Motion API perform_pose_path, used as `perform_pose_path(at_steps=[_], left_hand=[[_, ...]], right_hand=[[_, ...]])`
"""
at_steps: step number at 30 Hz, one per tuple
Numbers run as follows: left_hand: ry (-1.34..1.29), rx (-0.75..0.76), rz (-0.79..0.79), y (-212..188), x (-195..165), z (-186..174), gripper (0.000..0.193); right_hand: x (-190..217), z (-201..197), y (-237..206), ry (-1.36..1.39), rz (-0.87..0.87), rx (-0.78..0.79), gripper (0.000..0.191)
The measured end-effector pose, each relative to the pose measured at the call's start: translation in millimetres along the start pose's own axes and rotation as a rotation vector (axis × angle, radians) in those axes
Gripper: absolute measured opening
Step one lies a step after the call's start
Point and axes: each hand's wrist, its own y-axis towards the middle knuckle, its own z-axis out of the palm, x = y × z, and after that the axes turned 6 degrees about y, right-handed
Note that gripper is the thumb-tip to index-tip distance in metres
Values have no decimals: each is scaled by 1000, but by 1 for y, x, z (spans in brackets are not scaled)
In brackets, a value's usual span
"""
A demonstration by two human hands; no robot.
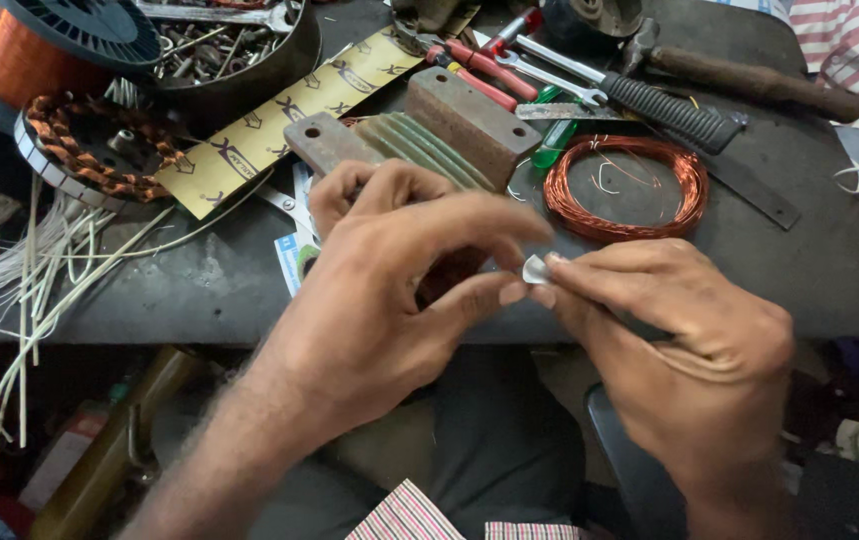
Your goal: The person works on a motor stator, inserting a white insulating strip into the winding slots and using a green-handled screwdriver to adjust the copper windings. They then use a small hammer to tap the stator and continue manipulating the copper wire coil.
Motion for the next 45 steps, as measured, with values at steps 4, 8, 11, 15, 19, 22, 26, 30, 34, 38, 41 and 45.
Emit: perform_pose_path(at_steps=[4,8,11,15,19,22,26,30,34,38,41,45], left_hand=[[34,3,169,-3,12,-1,16],[61,35,194,-5,17,-3,12],[47,65,197,-9,22,-2,10],[10,86,199,-14,24,-3,10],[9,122,214,-5,14,-9,9],[73,-17,279,6,10,-22,19],[148,-210,250,23,30,-23,12],[91,-238,207,23,45,-10,8],[6,-205,100,23,43,-9,9],[108,-259,235,23,38,-10,7],[129,-264,212,22,38,-9,9],[-4,-253,188,19,39,-8,11]], right_hand=[[-8,-3,-2,46,-11,54,20],[-13,-5,-2,56,11,120,21],[-16,-4,-3,104,25,154,23],[-24,4,-13,321,309,127,25],[-34,14,-25,423,208,62,21],[-40,25,-28,380,197,-26,18],[-45,55,-24,121,254,-97,18],[-49,72,-19,23,187,-84,15],[-49,79,-16,4,164,-53,17],[-46,89,-15,-18,101,-63,17],[-45,93,-15,-79,59,-54,18],[-44,96,-16,-156,80,-14,18]])
